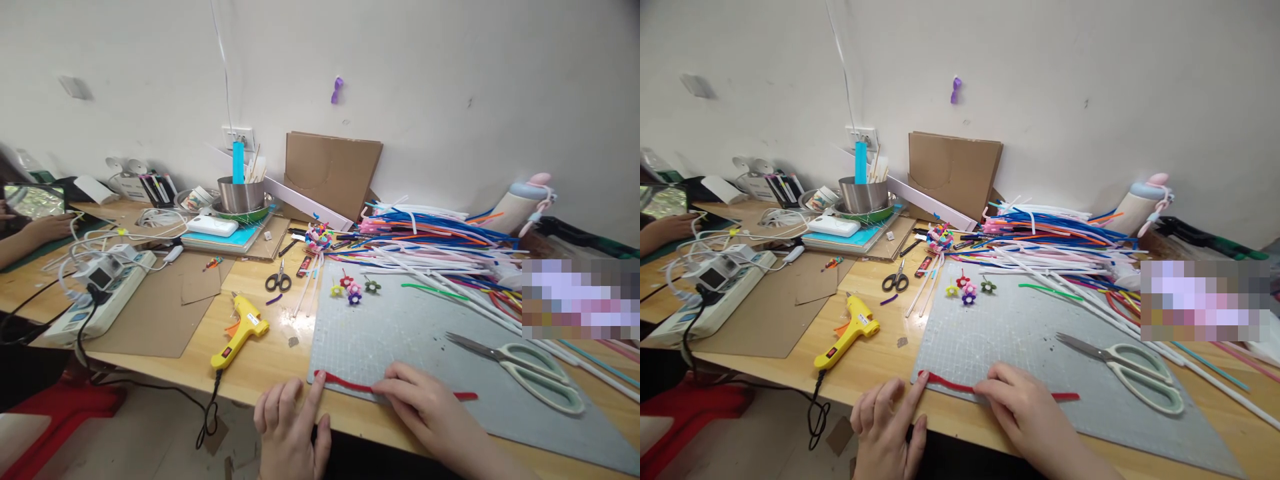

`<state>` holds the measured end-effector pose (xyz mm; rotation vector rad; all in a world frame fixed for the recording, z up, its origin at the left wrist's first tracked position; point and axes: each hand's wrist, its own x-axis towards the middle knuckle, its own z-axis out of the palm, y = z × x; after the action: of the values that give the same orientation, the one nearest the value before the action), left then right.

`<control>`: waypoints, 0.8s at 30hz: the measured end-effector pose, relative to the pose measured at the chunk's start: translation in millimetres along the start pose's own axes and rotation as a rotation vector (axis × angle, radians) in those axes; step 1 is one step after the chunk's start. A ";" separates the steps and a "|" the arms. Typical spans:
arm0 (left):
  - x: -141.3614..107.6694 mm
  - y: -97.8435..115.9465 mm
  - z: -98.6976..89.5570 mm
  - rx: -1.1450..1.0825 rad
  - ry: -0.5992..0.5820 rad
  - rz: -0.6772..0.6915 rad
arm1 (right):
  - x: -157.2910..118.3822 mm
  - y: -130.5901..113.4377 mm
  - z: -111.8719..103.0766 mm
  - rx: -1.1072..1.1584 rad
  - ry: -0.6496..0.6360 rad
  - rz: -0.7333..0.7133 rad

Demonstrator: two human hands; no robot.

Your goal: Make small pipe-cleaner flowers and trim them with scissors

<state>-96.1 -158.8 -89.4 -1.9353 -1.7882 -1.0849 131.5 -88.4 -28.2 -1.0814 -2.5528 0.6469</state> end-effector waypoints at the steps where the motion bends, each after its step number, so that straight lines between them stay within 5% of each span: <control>1: 0.2 -0.3 -0.6 0.005 -0.002 0.002 | 0.0 -0.1 -0.1 -0.001 0.002 -0.004; 24: 8.6 8.6 -1.2 -0.096 -0.006 0.067 | -0.7 2.8 3.2 -0.018 -0.006 -0.008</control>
<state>-88.8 -155.0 -80.4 -2.0402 -1.6903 -1.1634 132.2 -88.1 -32.4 -1.0758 -2.5717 0.6278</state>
